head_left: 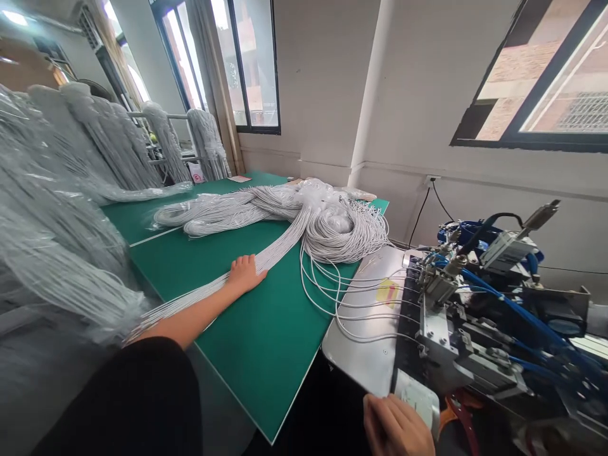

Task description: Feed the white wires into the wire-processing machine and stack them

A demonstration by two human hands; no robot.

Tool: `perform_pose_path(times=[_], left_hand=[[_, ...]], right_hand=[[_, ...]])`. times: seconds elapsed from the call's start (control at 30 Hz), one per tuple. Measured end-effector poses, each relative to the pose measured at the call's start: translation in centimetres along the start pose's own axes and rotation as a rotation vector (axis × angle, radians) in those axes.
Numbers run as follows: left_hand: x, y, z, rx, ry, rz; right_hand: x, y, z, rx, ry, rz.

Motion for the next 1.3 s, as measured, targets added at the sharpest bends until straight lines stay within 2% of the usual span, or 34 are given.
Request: perform_pose_path(times=[0.07,0.17,0.23,0.27,0.33,0.47,0.77,1.1,1.3], left_hand=[[-0.3,-1.3,-1.4,0.126,0.003,-0.030],[-0.4,-4.1,-4.7,0.395,0.042,-0.135],[-0.9,-5.7,-6.9,0.544,0.002,-0.229],[-1.2,-6.1,-7.6,0.564,-0.026,-0.253],[-1.4,-6.4,-8.3,0.542,-0.051,-0.254],[-1.4,-6.9,-8.3,0.571,-0.015,-0.214],[-1.2,-7.4,-7.0,0.530,0.007,-0.160],[-1.0,-7.7,-5.3,0.387,-0.090,-0.249],[-0.6,-8.4,-4.1,0.348,-0.050,-0.244]], right_hand=[[0.0,0.0,-0.2,0.002,0.001,0.001],[0.1,-0.1,-0.5,-0.012,-0.001,-0.004],[0.2,-0.2,-0.6,-0.012,0.003,-0.015],[0.3,-0.3,-0.6,-0.010,0.008,-0.020],[0.3,-0.3,-0.5,-0.008,0.022,-0.023],[0.1,-0.1,-0.2,-0.009,0.026,-0.013],[0.3,-0.4,-0.8,0.014,0.046,-0.007],[0.4,-0.5,-0.9,0.006,0.031,0.000],[0.2,-0.4,-0.8,0.000,0.009,0.010]])
Point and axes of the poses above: each hand's wrist, its own z-axis towards the middle knuckle, its own x-axis out of the palm, y = z × x, the point moved 6 cm from there along z, towards the middle knuckle, and after that the axes turned 8 degrees about -y, right-handed, at the moved point
